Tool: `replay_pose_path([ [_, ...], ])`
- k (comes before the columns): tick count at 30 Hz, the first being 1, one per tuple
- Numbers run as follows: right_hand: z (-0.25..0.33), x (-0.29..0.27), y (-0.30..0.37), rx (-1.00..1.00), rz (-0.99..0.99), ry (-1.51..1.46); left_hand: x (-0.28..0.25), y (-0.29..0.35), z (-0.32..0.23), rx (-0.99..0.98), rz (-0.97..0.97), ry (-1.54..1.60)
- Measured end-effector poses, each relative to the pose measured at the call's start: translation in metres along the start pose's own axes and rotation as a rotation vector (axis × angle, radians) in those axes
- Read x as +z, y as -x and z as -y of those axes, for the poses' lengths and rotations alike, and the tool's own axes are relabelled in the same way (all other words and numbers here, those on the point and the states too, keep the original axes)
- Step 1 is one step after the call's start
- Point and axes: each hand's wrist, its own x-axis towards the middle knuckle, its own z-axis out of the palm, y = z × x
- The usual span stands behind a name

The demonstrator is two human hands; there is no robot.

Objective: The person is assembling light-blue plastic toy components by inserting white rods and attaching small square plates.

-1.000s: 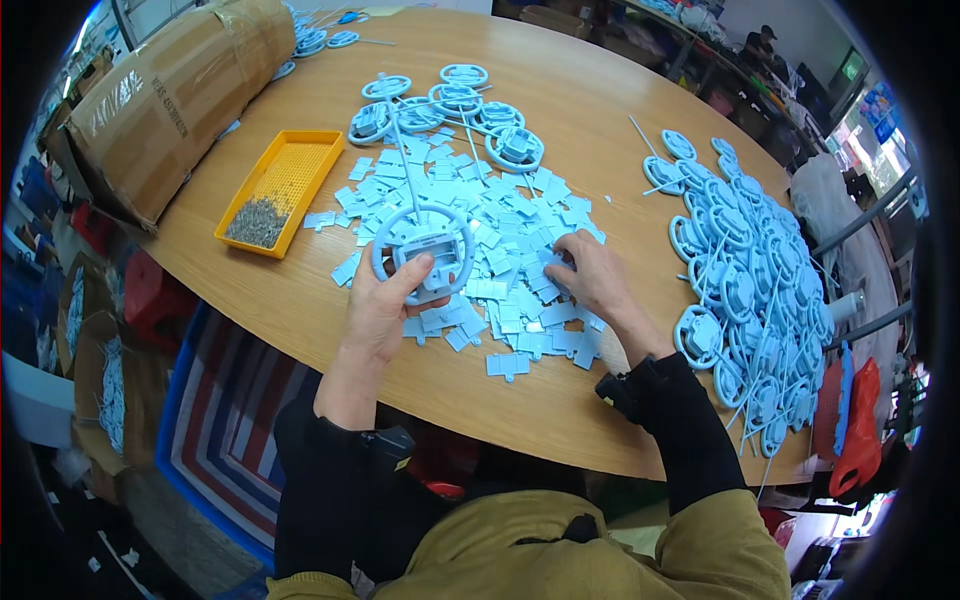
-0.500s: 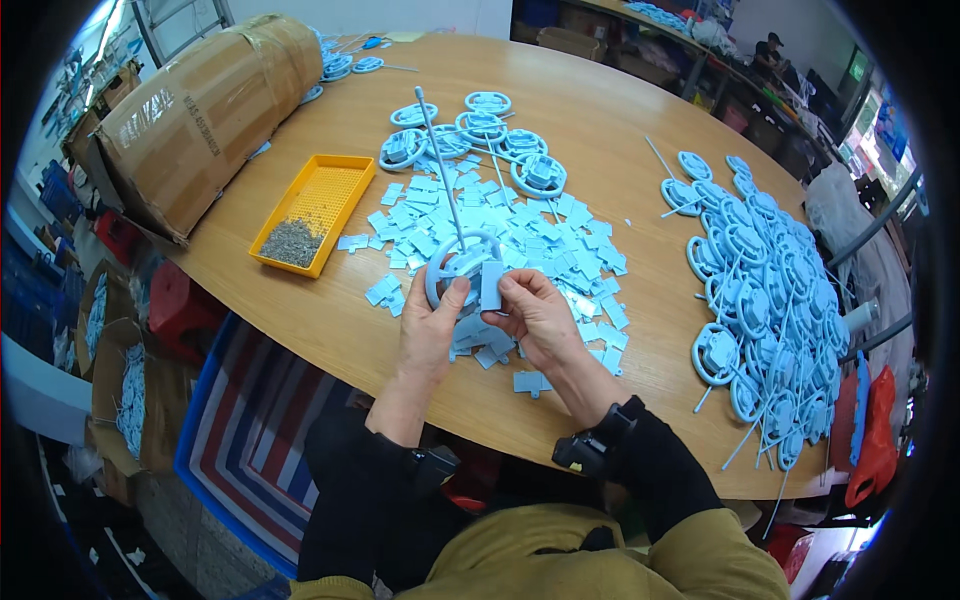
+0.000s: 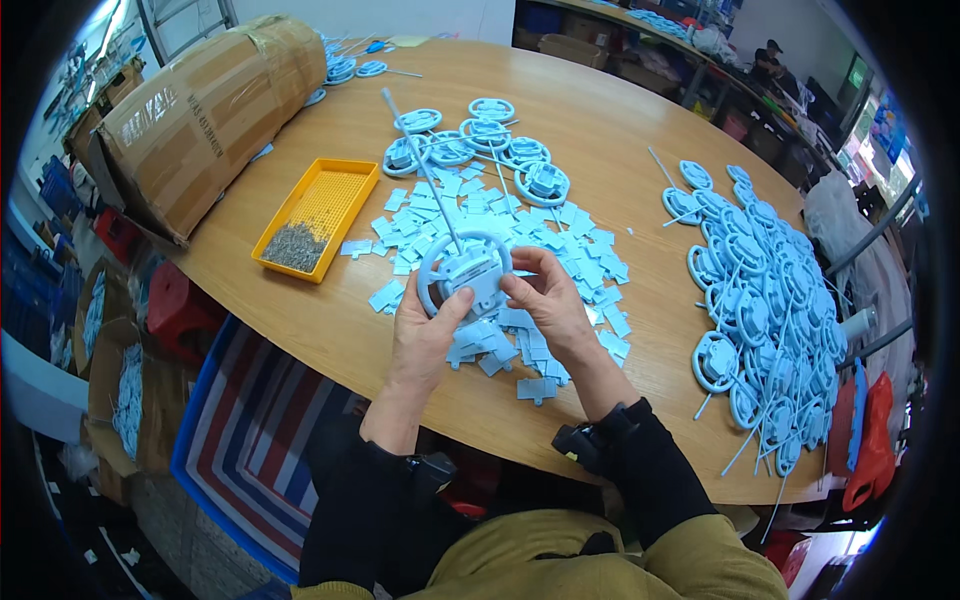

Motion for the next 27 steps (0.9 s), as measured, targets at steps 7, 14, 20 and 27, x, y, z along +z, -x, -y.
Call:
replay_pose_path([
  [7,-0.005,-0.014,0.01,0.042,0.083,-0.35,0.014,0.0,0.015,0.208,0.036,-0.417],
  [14,-0.019,-0.049,0.031,0.106,-0.022,-0.373,0.007,0.005,0.027,0.031,0.132,-0.557],
  [20,-0.021,-0.221,0.014,-0.276,-0.531,-0.682,-0.002,-0.007,0.011,0.029,0.029,-0.495],
  [27,-0.016,-0.137,-0.069,-0.084,-0.129,0.023,-0.008,-0.002,-0.006,0.164,0.012,-0.803],
])
